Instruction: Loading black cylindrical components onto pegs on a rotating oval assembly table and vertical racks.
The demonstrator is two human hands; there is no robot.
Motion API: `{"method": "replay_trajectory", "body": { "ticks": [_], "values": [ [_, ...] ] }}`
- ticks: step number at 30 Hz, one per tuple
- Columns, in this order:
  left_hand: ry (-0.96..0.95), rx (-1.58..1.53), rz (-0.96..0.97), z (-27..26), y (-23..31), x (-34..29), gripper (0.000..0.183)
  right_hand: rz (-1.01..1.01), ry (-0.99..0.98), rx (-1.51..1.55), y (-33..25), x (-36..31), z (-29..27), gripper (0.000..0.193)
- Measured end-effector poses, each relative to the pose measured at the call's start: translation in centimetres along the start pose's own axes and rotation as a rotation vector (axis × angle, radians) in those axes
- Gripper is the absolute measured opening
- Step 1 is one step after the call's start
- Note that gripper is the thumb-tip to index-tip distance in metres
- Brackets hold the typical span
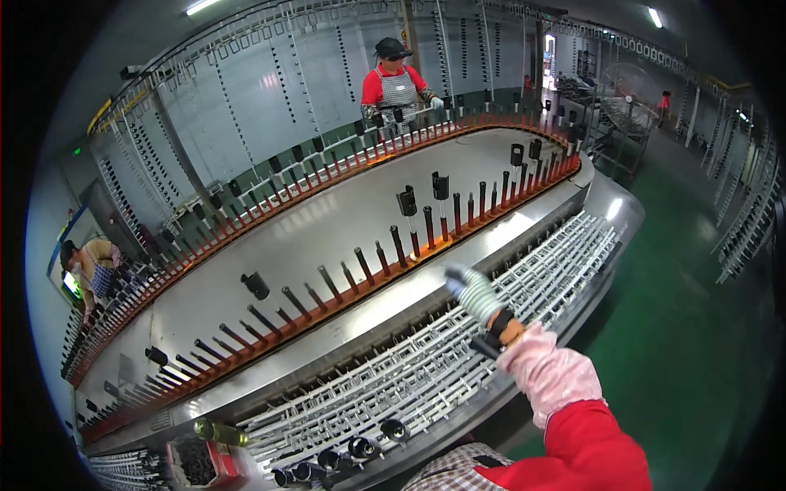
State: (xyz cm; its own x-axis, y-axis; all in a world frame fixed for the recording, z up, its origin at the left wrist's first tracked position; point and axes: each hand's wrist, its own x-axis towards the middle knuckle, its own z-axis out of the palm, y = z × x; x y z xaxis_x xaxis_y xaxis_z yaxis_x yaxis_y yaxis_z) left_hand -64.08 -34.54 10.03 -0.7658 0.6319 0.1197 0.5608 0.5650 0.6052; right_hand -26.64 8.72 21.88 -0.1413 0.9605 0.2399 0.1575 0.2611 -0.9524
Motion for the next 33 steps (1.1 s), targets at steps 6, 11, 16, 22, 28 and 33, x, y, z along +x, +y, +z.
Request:
{"method": "replay_trajectory", "body": {
  "ticks": [6, 11, 16, 22, 28, 33],
  "values": [
    [-0.053, 0.025, -0.165, -0.7, -1.0, 1.1, 0.019, -0.148, 0.186, -0.180, 1.5, 12.4, -2.3, 0.044],
    [-0.020, 0.759, 0.481, -0.2, -5.4, -0.5, 0.010, 0.110, 0.014, -0.090, 2.6, 18.0, 5.0, 0.035],
    [0.144, 0.272, 0.441, 0.6, -1.4, -0.3, 0.018, -0.115, -0.015, 0.256, -1.6, 18.7, 5.4, 0.021],
    [0.041, 0.309, 0.212, 0.9, 2.1, -0.1, 0.023, -0.338, 0.590, 0.245, 2.4, 21.7, -9.6, 0.015],
    [0.007, 0.228, 0.093, 0.9, 3.1, -0.2, 0.029, -0.302, 0.636, 0.054, 13.3, 26.2, -15.3, 0.026],
    [0.030, 0.070, -0.052, 0.8, 2.1, -0.9, 0.033, -0.026, 0.569, 0.184, 11.1, 27.5, -13.3, 0.021]
  ]
}}
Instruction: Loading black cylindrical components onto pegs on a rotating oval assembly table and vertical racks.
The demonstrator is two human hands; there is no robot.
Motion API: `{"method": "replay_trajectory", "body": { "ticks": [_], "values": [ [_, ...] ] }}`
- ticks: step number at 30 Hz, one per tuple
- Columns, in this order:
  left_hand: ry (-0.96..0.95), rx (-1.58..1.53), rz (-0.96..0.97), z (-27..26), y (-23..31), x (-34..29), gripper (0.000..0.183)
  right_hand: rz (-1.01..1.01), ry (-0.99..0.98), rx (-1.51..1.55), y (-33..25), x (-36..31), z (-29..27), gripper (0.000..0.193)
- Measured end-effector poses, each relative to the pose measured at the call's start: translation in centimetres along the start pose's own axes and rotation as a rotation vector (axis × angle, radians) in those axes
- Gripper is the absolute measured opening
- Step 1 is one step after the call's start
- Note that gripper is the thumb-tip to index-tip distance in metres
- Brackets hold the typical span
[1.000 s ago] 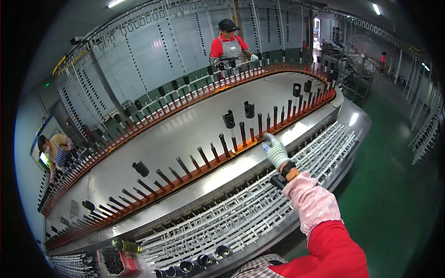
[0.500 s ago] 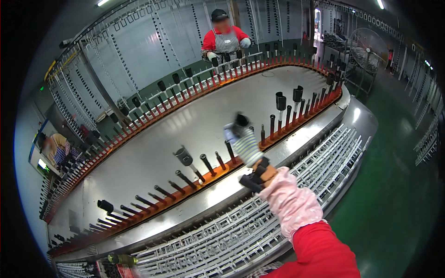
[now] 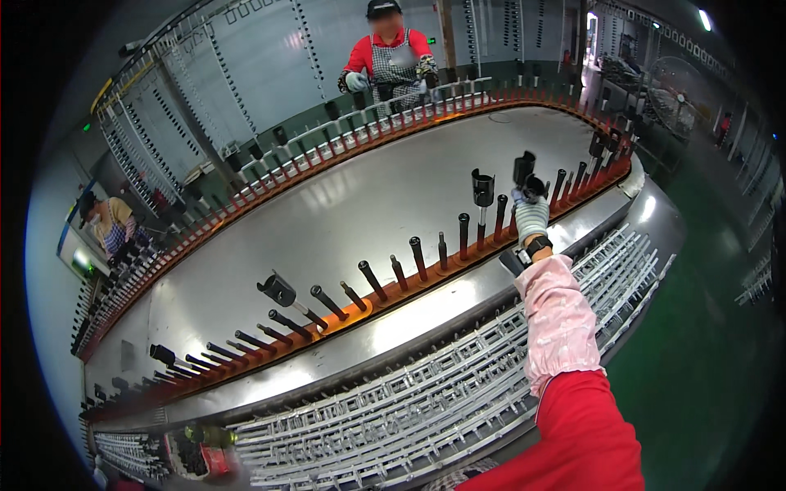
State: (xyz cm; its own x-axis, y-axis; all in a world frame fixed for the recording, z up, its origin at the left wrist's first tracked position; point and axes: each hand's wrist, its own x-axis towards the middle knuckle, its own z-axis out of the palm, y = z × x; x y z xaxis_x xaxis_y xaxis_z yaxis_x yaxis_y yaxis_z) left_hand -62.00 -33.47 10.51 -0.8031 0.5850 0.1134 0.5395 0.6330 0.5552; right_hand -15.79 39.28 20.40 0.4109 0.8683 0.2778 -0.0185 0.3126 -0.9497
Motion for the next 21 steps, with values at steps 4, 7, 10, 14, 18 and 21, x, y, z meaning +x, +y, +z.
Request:
{"method": "replay_trajectory", "body": {
  "ticks": [4, 7, 10, 14, 18, 21],
  "values": [
    [-0.016, -0.779, -0.494, 1.5, -2.4, 1.8, 0.037, -0.138, -0.015, 0.014, -3.1, 0.2, -1.5, 0.023],
    [-0.001, -1.333, -0.578, -0.1, -11.5, -0.2, 0.041, -0.039, -0.360, 0.061, -13.3, -10.4, 0.6, 0.026],
    [-0.356, -0.918, -0.042, 3.6, -13.5, 3.1, 0.041, -0.030, -0.588, 0.041, -15.6, -24.2, -2.3, 0.026],
    [-0.142, -0.974, -0.230, 2.3, -16.4, 2.2, 0.035, 0.835, -0.640, 0.670, -14.2, -40.3, -4.7, 0.022],
    [0.044, -0.981, -0.415, 4.6, -13.5, 2.3, 0.023, 1.527, -0.632, 1.200, -10.6, -50.7, -9.5, 0.026],
    [0.071, -0.903, -0.561, 4.2, -14.5, 2.6, 0.012, 1.038, -0.849, 0.863, -10.6, -55.8, -9.4, 0.030]
  ]
}}
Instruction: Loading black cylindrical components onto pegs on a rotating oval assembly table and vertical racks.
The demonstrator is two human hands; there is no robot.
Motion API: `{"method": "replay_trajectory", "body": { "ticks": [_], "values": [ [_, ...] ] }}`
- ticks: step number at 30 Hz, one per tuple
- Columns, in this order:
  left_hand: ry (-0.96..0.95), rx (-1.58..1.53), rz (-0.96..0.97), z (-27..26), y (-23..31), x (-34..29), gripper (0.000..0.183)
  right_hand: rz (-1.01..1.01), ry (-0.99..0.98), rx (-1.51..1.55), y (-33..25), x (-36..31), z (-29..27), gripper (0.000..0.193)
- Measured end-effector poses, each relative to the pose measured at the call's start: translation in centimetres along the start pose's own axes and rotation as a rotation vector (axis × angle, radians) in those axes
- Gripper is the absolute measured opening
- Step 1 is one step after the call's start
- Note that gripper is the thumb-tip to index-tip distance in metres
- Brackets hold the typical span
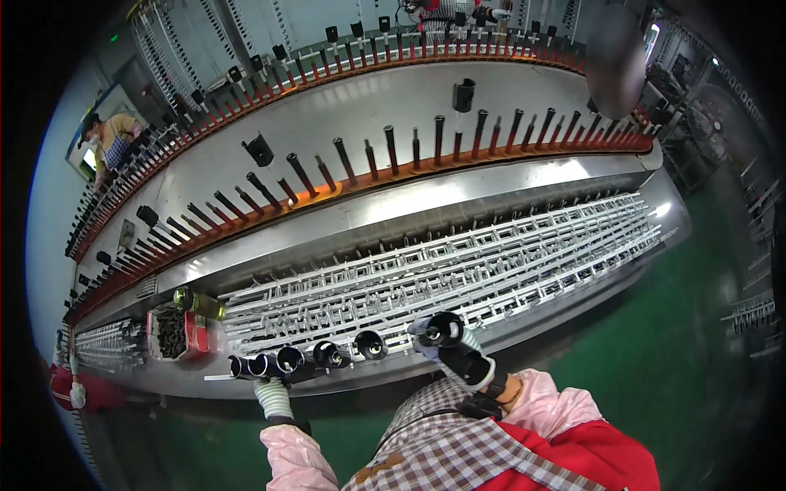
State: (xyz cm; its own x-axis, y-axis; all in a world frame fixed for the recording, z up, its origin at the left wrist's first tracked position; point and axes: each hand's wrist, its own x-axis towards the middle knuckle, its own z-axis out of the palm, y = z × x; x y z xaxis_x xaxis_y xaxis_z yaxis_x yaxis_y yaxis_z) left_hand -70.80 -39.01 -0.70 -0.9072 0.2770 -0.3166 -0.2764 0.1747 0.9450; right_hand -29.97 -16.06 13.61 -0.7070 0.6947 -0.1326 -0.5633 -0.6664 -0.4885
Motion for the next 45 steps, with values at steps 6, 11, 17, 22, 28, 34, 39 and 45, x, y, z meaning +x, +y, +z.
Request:
{"method": "replay_trajectory", "body": {
  "ticks": [6, 11, 17, 22, 28, 34, 39, 45],
  "values": [
    [-0.032, 0.011, -0.105, 3.4, 2.8, -0.5, 0.013, 0.039, 0.155, -0.154, 3.7, 2.2, -5.4, 0.023],
    [-0.146, 0.257, -0.031, 5.2, 3.7, -2.3, 0.033, -0.351, 0.106, -0.946, -0.6, 0.1, -2.3, 0.031],
    [-0.247, 0.208, 0.188, 4.9, 4.8, -2.3, 0.033, -0.173, 0.246, -1.428, -1.6, 2.1, -7.6, 0.017],
    [0.185, 0.280, 0.580, 3.2, 3.4, -6.1, 0.035, 0.078, 0.107, -1.575, -3.8, 2.7, -4.4, 0.024],
    [-0.390, 0.350, 0.280, 10.0, 6.7, -25.0, 0.028, -0.145, -0.040, -1.639, -17.8, 3.8, -3.1, 0.027],
    [-0.739, 0.461, 0.664, 21.7, 10.7, -32.3, 0.038, -0.737, 0.491, -1.385, -36.8, 11.3, -5.7, 0.037],
    [-0.662, 0.757, 0.481, 26.1, 9.5, -33.8, 0.059, -0.756, 0.655, -1.551, -43.5, 18.9, -9.1, 0.054],
    [-0.710, 0.985, 0.520, 29.6, 6.8, -33.0, 0.041, -0.621, 0.516, -1.301, -44.3, 25.9, -8.0, 0.029]
  ]
}}
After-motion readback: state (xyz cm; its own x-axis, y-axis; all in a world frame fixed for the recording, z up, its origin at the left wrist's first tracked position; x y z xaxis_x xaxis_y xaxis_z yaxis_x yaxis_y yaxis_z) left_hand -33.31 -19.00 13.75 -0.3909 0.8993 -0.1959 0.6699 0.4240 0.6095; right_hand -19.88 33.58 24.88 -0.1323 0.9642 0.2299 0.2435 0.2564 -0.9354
